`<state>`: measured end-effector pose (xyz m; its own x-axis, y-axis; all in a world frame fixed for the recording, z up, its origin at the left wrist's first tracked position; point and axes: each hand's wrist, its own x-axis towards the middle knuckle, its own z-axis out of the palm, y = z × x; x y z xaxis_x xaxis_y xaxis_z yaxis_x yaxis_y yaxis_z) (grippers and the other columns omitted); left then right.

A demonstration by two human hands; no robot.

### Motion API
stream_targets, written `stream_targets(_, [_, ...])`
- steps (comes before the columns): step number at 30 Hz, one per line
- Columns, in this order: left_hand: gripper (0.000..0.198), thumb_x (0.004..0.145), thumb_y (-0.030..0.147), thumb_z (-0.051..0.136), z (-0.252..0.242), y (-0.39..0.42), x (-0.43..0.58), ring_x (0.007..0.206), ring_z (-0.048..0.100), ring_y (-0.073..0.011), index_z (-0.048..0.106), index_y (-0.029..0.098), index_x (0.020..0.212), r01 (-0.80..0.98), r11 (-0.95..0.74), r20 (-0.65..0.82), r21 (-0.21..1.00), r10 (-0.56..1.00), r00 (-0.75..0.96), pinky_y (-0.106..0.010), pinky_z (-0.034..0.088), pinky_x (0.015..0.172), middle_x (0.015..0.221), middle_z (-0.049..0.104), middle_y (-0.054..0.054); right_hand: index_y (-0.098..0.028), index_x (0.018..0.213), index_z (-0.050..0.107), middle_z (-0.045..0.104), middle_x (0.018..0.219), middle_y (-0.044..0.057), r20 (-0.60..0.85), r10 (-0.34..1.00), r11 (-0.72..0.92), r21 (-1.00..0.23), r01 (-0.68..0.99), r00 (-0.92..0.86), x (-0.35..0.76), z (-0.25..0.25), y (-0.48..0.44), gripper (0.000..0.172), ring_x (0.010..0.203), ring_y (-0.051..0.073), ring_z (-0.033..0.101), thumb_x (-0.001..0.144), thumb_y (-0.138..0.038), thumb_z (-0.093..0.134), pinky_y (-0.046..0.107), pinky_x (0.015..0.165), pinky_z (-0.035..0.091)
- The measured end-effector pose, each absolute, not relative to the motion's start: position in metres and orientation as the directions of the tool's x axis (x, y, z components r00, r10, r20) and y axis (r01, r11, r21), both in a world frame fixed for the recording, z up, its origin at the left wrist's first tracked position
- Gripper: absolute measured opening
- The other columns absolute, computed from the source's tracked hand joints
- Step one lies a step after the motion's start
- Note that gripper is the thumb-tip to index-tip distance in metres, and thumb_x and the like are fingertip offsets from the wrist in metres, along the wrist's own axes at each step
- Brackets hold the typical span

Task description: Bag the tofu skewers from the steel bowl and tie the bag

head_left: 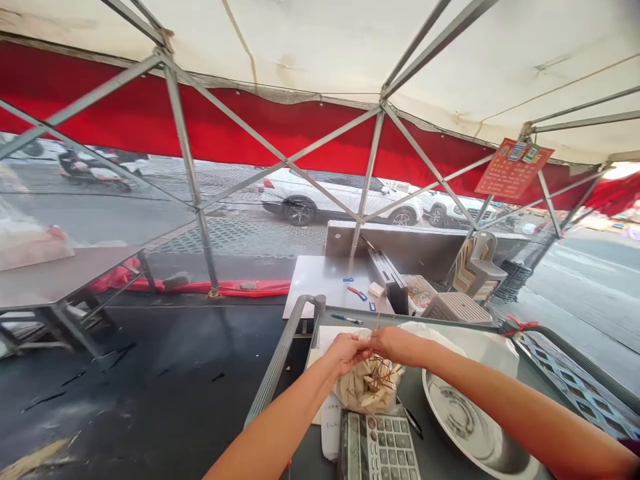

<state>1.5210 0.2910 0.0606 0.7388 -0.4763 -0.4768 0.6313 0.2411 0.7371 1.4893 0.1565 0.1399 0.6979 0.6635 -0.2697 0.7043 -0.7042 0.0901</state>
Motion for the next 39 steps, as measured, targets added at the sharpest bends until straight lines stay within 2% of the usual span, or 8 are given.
stream_targets(4, [0.021, 0.07, 0.003, 0.066, 0.068, 0.294, 1.517, 0.048, 0.055, -0.0072, 0.047, 0.013, 0.066, 0.579, 0.201, -0.441, 0.79, -0.47, 0.765, -0.016, 0.048, 0.052, 0.055, 0.058, 0.0, -0.009, 0.092, 0.064, 0.066, 0.086, 0.01, -0.411, 0.632, -0.635, 0.21, 0.743, 0.657, 1.49, 0.146, 0.163, 0.019, 0.068, 0.015, 0.055, 0.089, -0.008, 0.045, 0.028, 0.055, 0.032])
stream_targets(8, [0.033, 0.06, 0.004, 0.072, 0.072, 0.299, 1.511, 0.05, 0.055, -0.0083, 0.048, 0.014, 0.08, 0.497, 0.179, -0.369, 0.849, -0.472, 0.8, -0.019, 0.047, 0.055, 0.056, 0.06, 0.001, -0.007, 0.091, 0.064, 0.067, 0.09, 0.011, -0.44, 0.611, -0.616, 0.258, 0.745, 0.657, 1.489, 0.145, 0.165, 0.019, 0.071, 0.016, 0.058, 0.085, -0.003, 0.046, 0.028, 0.056, 0.035])
stream_targets(13, [0.048, 0.057, 0.006, 0.07, 0.067, 0.305, 1.508, 0.059, 0.059, -0.0123, 0.046, 0.015, 0.099, 0.313, 0.103, -0.231, 0.944, -0.472, 0.851, -0.023, 0.047, 0.062, 0.063, 0.064, 0.0, -0.008, 0.092, 0.065, 0.067, 0.092, 0.013, -0.413, 0.576, -0.685, 0.226, 0.692, 0.705, 1.491, 0.139, 0.163, 0.018, 0.078, 0.02, 0.061, 0.085, -0.007, 0.047, 0.029, 0.057, 0.034])
stream_targets(18, [0.052, 0.054, 0.008, 0.07, 0.062, 0.304, 1.506, 0.066, 0.059, -0.0122, 0.046, 0.015, 0.1, 0.31, 0.121, -0.218, 0.943, -0.481, 0.849, -0.023, 0.045, 0.065, 0.071, 0.066, -0.002, -0.012, 0.089, 0.067, 0.068, 0.091, 0.012, -0.356, 0.464, -0.816, 0.185, 0.548, 0.811, 1.493, 0.139, 0.163, 0.019, 0.079, 0.022, 0.062, 0.086, -0.019, 0.049, 0.027, 0.056, 0.032])
stream_targets(24, [0.042, 0.058, 0.011, 0.065, 0.057, 0.297, 1.5, 0.06, 0.055, -0.0111, 0.046, 0.017, 0.095, 0.167, 0.086, -0.124, 0.982, -0.37, 0.921, -0.021, 0.041, 0.059, 0.066, 0.065, 0.001, -0.01, 0.083, 0.064, 0.066, 0.081, 0.012, -0.327, 0.536, -0.736, 0.271, 0.621, 0.778, 1.493, 0.134, 0.162, 0.02, 0.069, 0.019, 0.059, 0.082, -0.006, 0.044, 0.026, 0.052, 0.03])
stream_targets(29, [0.038, 0.061, 0.013, 0.063, 0.061, 0.295, 1.496, 0.057, 0.054, -0.0121, 0.045, 0.02, 0.093, 0.038, -0.091, -0.067, 0.995, -0.333, 0.941, -0.021, 0.036, 0.054, 0.063, 0.065, 0.003, -0.014, 0.077, 0.067, 0.068, 0.08, 0.009, -0.33, 0.518, -0.777, 0.205, 0.596, 0.789, 1.496, 0.132, 0.157, 0.016, 0.068, 0.017, 0.057, 0.079, -0.015, 0.051, 0.026, 0.052, 0.026])
stream_targets(34, [0.033, 0.064, 0.015, 0.065, 0.075, 0.294, 1.495, 0.061, 0.058, -0.0145, 0.045, 0.02, 0.09, -0.103, -0.316, -0.013, 0.943, -0.344, 0.939, -0.023, 0.036, 0.057, 0.066, 0.066, 0.001, -0.018, 0.084, 0.071, 0.069, 0.077, 0.008, -0.354, 0.446, -0.838, 0.158, 0.523, 0.822, 1.5, 0.139, 0.158, 0.018, 0.067, 0.018, 0.058, 0.076, -0.022, 0.055, 0.026, 0.052, 0.025])
stream_targets(39, [0.028, 0.068, 0.015, 0.062, 0.073, 0.294, 1.496, 0.066, 0.058, -0.0148, 0.048, 0.019, 0.091, -0.229, -0.337, 0.09, 0.913, -0.381, 0.92, -0.023, 0.036, 0.057, 0.071, 0.065, 0.0, -0.017, 0.084, 0.073, 0.067, 0.074, 0.008, -0.394, 0.405, -0.881, 0.074, 0.468, 0.825, 1.508, 0.146, 0.162, 0.02, 0.067, 0.018, 0.057, 0.073, -0.023, 0.057, 0.026, 0.055, 0.029])
